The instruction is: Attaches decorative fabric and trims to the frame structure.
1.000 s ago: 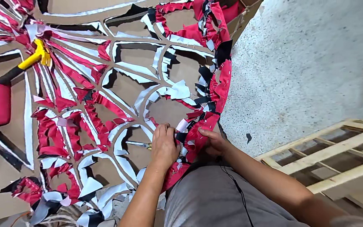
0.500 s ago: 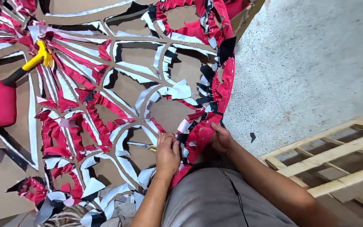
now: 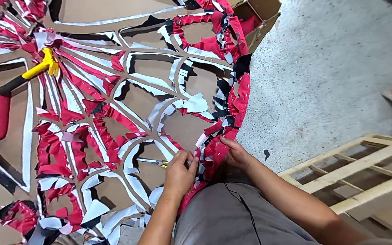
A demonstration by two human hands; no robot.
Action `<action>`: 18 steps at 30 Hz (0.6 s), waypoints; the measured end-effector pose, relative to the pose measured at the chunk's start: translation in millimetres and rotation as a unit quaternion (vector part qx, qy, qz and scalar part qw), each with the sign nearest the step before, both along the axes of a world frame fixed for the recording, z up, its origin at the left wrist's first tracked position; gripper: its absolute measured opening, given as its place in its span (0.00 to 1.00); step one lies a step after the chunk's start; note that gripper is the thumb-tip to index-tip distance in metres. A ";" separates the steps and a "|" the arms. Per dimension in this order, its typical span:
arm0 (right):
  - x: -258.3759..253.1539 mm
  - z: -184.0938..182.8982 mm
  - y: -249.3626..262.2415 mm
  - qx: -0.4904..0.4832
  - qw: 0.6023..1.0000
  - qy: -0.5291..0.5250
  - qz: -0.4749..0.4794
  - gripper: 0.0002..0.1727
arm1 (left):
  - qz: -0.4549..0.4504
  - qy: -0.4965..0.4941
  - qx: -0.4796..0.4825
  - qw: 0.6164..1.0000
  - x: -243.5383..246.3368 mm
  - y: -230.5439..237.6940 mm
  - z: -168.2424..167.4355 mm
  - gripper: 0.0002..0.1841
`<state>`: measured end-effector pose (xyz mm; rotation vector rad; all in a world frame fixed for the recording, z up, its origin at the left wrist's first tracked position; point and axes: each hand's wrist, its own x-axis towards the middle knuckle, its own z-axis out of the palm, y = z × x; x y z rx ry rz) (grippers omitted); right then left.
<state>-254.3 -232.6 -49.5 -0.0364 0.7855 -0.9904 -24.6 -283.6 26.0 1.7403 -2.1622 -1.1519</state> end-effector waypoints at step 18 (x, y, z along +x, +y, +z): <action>-36.0 5.4 -5.0 -0.008 0.990 0.120 -0.078 0.18 | 0.037 -0.082 -0.177 0.980 -33.3 -20.1 -37.0 0.19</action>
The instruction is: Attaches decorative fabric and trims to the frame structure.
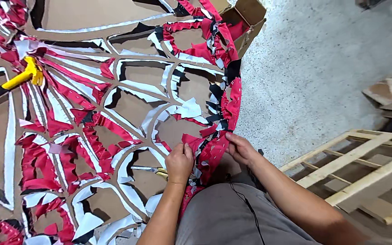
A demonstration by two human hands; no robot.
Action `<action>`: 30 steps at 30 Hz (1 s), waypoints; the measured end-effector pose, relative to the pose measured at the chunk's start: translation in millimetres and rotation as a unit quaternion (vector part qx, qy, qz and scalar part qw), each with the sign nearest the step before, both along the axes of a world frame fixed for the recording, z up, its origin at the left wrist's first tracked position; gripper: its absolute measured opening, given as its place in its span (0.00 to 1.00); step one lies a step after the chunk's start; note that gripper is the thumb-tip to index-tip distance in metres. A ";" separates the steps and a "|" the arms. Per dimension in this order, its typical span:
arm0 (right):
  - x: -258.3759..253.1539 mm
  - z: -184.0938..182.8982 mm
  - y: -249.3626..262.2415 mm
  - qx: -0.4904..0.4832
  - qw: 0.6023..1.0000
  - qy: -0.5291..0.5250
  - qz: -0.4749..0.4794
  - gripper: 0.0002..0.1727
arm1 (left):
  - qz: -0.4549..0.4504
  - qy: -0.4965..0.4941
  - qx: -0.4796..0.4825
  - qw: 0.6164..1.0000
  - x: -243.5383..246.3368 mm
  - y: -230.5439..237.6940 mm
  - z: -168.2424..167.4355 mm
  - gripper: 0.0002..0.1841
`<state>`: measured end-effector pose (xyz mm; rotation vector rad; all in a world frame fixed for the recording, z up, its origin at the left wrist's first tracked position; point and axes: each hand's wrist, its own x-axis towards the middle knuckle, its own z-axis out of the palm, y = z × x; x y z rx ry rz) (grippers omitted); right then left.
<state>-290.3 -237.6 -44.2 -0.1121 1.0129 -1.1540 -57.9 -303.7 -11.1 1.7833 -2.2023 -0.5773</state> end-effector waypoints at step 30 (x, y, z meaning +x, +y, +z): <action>-9.2 11.4 -44.6 0.118 0.986 0.117 0.028 0.20 | 0.020 0.108 0.425 0.898 54.7 -210.7 -7.5 0.22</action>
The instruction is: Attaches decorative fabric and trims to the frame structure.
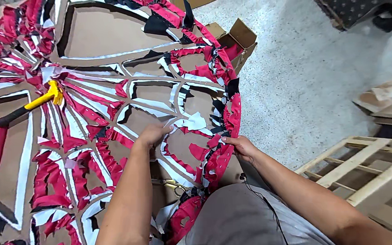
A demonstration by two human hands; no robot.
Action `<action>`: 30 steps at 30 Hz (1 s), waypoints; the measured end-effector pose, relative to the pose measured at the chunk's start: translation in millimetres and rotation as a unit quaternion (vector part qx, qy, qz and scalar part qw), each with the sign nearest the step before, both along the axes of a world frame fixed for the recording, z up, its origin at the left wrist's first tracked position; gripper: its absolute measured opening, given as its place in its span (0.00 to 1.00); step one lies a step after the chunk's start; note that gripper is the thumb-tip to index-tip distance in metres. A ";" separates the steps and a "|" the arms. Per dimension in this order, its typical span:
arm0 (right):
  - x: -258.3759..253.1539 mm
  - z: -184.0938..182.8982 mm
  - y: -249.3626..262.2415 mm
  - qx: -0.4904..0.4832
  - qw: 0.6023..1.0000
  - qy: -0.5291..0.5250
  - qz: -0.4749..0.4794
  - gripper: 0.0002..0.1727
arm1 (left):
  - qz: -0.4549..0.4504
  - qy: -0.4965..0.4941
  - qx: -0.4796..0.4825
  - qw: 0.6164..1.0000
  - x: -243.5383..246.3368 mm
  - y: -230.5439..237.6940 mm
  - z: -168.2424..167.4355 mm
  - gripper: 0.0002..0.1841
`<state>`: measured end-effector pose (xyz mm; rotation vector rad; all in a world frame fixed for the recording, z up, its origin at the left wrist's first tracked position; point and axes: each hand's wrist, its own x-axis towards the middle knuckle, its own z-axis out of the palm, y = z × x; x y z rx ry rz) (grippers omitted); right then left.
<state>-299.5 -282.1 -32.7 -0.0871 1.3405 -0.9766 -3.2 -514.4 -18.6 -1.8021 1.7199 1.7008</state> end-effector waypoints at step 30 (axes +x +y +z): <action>27.3 -2.8 19.9 -0.025 1.000 -0.010 -0.010 0.21 | 0.560 0.173 -0.050 0.809 3.6 195.2 3.1 0.13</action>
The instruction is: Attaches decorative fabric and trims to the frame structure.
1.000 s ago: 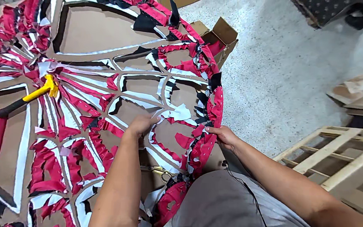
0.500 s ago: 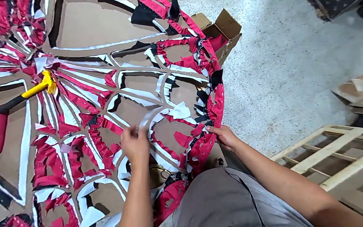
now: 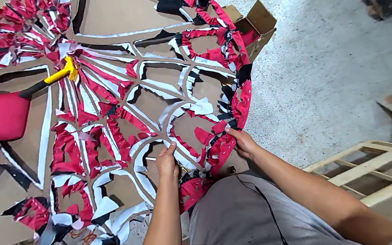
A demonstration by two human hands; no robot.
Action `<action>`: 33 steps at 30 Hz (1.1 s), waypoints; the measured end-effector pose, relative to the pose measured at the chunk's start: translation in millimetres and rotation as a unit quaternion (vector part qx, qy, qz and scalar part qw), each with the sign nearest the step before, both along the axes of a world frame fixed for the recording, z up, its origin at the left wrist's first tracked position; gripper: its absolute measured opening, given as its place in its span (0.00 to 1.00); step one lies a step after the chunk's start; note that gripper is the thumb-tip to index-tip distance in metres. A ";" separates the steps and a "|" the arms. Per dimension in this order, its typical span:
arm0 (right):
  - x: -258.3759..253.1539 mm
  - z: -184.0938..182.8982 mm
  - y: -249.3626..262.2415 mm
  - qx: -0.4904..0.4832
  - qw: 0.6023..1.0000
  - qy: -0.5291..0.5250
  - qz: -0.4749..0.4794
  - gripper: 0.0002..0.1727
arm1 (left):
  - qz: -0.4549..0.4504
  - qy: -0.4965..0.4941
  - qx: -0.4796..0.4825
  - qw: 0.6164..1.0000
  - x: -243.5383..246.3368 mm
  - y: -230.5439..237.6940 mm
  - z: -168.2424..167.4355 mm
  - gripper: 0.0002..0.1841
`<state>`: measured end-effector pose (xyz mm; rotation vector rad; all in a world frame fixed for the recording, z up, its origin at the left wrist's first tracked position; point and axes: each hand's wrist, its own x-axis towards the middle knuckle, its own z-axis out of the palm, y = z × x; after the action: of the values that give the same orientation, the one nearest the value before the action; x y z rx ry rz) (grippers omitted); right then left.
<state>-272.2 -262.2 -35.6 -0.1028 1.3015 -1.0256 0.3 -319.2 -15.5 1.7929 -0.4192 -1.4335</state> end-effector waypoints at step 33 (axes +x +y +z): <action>-33.2 -20.5 -4.1 -0.087 0.993 0.040 0.063 0.16 | -0.192 0.017 0.143 0.971 -22.5 30.7 14.3 0.23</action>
<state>-305.5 -266.3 -56.1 -0.3575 1.2584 -1.0337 -22.2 -288.5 -1.2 1.9855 -0.5890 -1.8689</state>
